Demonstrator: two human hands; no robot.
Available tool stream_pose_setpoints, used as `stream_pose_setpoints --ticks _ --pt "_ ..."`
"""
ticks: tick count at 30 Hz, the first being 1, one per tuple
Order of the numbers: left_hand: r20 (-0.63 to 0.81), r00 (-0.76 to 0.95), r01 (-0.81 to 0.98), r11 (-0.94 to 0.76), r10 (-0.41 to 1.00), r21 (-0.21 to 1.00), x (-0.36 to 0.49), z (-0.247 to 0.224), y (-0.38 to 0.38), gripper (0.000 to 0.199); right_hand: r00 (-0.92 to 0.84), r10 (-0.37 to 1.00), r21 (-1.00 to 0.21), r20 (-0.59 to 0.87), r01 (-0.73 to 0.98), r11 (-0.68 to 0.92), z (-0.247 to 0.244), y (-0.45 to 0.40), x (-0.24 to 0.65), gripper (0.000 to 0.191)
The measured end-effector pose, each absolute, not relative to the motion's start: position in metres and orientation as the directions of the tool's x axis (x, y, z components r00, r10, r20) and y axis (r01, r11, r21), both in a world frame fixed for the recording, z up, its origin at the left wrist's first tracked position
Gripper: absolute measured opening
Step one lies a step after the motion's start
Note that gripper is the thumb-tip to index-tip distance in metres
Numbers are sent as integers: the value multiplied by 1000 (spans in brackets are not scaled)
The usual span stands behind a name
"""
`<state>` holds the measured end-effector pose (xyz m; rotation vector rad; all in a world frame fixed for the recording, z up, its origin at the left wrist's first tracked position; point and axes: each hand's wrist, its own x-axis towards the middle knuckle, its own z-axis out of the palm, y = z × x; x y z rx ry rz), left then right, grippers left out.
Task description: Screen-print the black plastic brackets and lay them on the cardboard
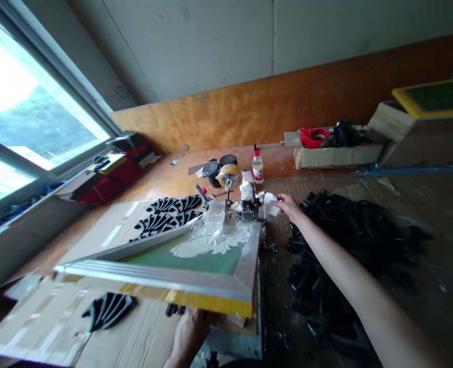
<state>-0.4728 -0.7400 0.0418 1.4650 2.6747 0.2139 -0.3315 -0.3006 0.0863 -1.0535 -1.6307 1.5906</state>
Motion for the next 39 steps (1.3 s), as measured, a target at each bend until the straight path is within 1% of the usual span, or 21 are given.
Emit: stream_pose_setpoints --ticks 2,5,8,11,13,15,16,17,18,19,20,22,23,25,26,28,30,33,35,37,39 --pt "-60 -530 830 532 846 166 -474 37 -747 24 -446 882 -984 -156 -6 -177 97 -323 -303 39" --pt "-95 -514 840 522 853 146 -479 35 -754 34 -374 903 -954 -212 -121 -275 111 -359 -272 45" --pt "-86 -481 859 488 873 151 -488 39 -759 37 -339 912 -942 -232 -157 -298 118 -400 -257 49" --pt "-20 -490 854 484 872 189 -498 54 -762 39 -382 895 -943 -231 -138 -302 122 -446 -257 45" --pt "10 -495 830 470 869 299 -503 71 -759 39 -408 884 -946 -229 -118 -300 124 -480 -266 44" --pt "-25 -481 751 426 877 504 -504 93 -750 37 -452 857 -943 -246 -95 -320 125 -514 -280 44" --pt "-69 -460 670 397 885 628 -502 103 -744 37 -483 835 -936 -265 -78 -343 126 -532 -288 45" --pt "-126 -432 547 370 893 751 -500 112 -737 38 -520 805 -928 -285 -60 -367 128 -548 -297 44" --pt "-193 -385 385 348 902 855 -496 119 -730 41 -556 775 -920 -299 -48 -390 129 -564 -305 43" --pt "-260 -316 200 332 912 922 -493 123 -723 46 -588 748 -912 -306 -44 -407 132 -579 -314 41" --pt "-312 -230 13 323 922 946 -490 125 -717 51 -615 726 -906 -307 -44 -420 134 -592 -321 39" --pt "-349 -77 -287 314 934 905 -485 124 -710 53 -655 691 -899 -305 -42 -437 138 -612 -334 36" --pt "-343 -49 -381 300 938 875 -485 121 -708 50 -665 681 -898 -308 -34 -440 139 -619 -338 35" --pt "-322 -114 -477 233 940 847 -487 113 -709 39 -645 690 -903 -328 1 -429 140 -627 -344 36" --pt "-311 -177 -488 191 934 852 -490 109 -710 35 -618 709 -909 -339 21 -417 139 -628 -345 37" --pt "-270 -292 -438 123 917 891 -499 103 -714 28 -555 752 -916 -356 48 -399 134 -629 -348 38" --pt "-216 -354 -318 100 910 943 -508 100 -718 20 -519 772 -915 -367 53 -399 128 -630 -351 39" --pt "-112 -400 -74 89 910 993 -519 96 -722 11 -526 769 -904 -363 -2 -428 121 -636 -360 44" --pt "-12 -418 66 43 908 997 -524 94 -724 9 -554 744 -872 -374 -62 -485 119 -641 -367 51" --pt "91 -430 164 -22 898 986 -526 92 -725 10 -601 686 -813 -410 -101 -574 119 -646 -374 56" --pt "166 -427 239 -67 889 969 -527 89 -725 13 -644 620 -755 -449 -98 -648 121 -649 -379 54"
